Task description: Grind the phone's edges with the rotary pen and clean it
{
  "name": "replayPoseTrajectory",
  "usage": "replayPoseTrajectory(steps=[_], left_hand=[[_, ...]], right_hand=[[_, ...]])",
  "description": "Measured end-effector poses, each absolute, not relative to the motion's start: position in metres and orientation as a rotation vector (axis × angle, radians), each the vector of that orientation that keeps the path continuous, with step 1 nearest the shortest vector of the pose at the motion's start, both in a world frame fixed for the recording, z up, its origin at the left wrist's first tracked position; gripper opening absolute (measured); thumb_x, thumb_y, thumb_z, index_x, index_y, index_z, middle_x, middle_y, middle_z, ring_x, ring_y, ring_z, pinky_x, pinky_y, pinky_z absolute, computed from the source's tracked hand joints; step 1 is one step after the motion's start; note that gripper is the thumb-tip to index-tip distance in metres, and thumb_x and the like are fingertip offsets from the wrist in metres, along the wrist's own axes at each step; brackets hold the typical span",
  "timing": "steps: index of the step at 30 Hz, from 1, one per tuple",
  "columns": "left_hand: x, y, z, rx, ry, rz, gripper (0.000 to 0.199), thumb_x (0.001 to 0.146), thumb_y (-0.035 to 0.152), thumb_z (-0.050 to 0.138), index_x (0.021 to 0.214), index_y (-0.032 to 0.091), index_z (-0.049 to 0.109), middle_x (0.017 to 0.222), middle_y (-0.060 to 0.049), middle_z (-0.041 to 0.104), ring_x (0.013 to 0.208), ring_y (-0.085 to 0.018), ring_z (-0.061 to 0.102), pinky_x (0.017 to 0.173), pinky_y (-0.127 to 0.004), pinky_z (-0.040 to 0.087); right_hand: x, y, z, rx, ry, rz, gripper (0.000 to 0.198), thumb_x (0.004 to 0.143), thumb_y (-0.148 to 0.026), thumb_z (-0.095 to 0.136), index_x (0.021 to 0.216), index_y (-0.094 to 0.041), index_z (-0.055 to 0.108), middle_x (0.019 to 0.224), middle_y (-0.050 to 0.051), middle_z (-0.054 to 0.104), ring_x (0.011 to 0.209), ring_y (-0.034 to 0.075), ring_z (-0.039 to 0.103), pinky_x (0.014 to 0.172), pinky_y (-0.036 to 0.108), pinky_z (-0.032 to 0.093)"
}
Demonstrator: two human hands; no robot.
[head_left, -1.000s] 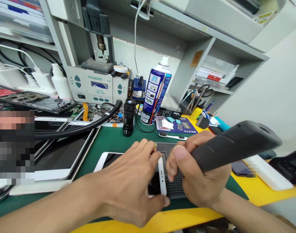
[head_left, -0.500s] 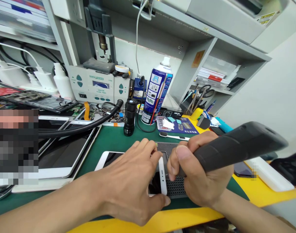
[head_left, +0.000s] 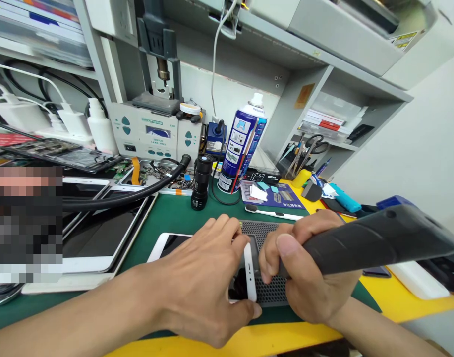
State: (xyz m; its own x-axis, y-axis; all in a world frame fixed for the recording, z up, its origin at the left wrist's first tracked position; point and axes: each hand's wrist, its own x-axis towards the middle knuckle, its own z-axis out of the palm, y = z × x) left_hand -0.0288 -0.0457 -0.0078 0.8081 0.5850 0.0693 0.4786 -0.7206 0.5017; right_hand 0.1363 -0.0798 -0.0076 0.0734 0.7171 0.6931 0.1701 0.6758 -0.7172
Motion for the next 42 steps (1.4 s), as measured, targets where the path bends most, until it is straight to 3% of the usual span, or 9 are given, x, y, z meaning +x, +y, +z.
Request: replayPoseTrajectory(steps=[7, 14, 21, 32, 37, 42], left_hand=[[-0.0287, -0.0462, -0.0065, 2.525, 0.795, 0.314, 0.038, 0.079, 0.054, 0.064, 0.097, 0.02, 0.058, 0.105, -0.007, 0.05, 0.097, -0.03, 0.049, 0.089, -0.054, 0.046], [-0.0276, -0.0448, -0.0055, 2.516, 0.796, 0.327, 0.044, 0.079, 0.053, 0.065, 0.11, 0.022, 0.058, 0.1, -0.005, 0.048, 0.094, -0.03, 0.048, 0.088, -0.055, 0.046], [-0.029, -0.0461, -0.0034, 2.519, 0.792, 0.31, 0.04, 0.08, 0.054, 0.064, 0.101, 0.021, 0.056, 0.102, -0.005, 0.047, 0.097, -0.03, 0.047, 0.091, -0.057, 0.045], [-0.0284, -0.0467, -0.0039, 2.502, 0.788, 0.321, 0.039, 0.079, 0.053, 0.065, 0.103, 0.023, 0.057, 0.1, -0.005, 0.047, 0.093, -0.029, 0.047, 0.088, -0.056, 0.046], [-0.0295, -0.0463, -0.004, 2.516, 0.788, 0.318, 0.037, 0.079, 0.054, 0.065, 0.093, 0.022, 0.053, 0.102, -0.006, 0.048, 0.098, -0.031, 0.047, 0.089, -0.056, 0.045], [-0.0285, -0.0461, -0.0035, 2.493, 0.789, 0.32, 0.037, 0.079, 0.052, 0.065, 0.099, 0.023, 0.056, 0.098, -0.004, 0.046, 0.092, -0.028, 0.047, 0.087, -0.055, 0.047]], right_hand=[[0.1352, -0.0788, -0.0069, -0.772, -1.424, 0.442, 0.019, 0.087, -0.013, 0.062, 0.081, -0.027, 0.051, 0.052, -0.009, 0.052, 0.04, 0.013, 0.053, 0.047, 0.031, 0.047], [0.1327, -0.0773, -0.006, -0.742, -1.364, 0.5, 0.02, 0.089, -0.015, 0.062, 0.079, -0.026, 0.05, 0.051, -0.009, 0.05, 0.035, 0.011, 0.049, 0.043, 0.029, 0.046], [0.132, -0.0756, -0.0051, -0.704, -1.345, 0.554, 0.019, 0.091, -0.016, 0.064, 0.081, -0.026, 0.051, 0.049, -0.01, 0.048, 0.033, 0.011, 0.05, 0.036, 0.025, 0.044], [0.1313, -0.0735, -0.005, -0.714, -1.35, 0.586, 0.018, 0.091, -0.017, 0.064, 0.083, -0.026, 0.05, 0.048, -0.011, 0.049, 0.031, 0.011, 0.049, 0.033, 0.024, 0.044], [0.1324, -0.0723, -0.0053, -0.708, -1.345, 0.581, 0.018, 0.092, -0.016, 0.061, 0.083, -0.026, 0.048, 0.048, -0.012, 0.048, 0.031, 0.011, 0.05, 0.033, 0.024, 0.043], [0.1335, -0.0723, -0.0059, -0.731, -1.331, 0.597, 0.017, 0.092, -0.016, 0.062, 0.084, -0.025, 0.049, 0.048, -0.011, 0.05, 0.033, 0.011, 0.05, 0.034, 0.025, 0.044]])
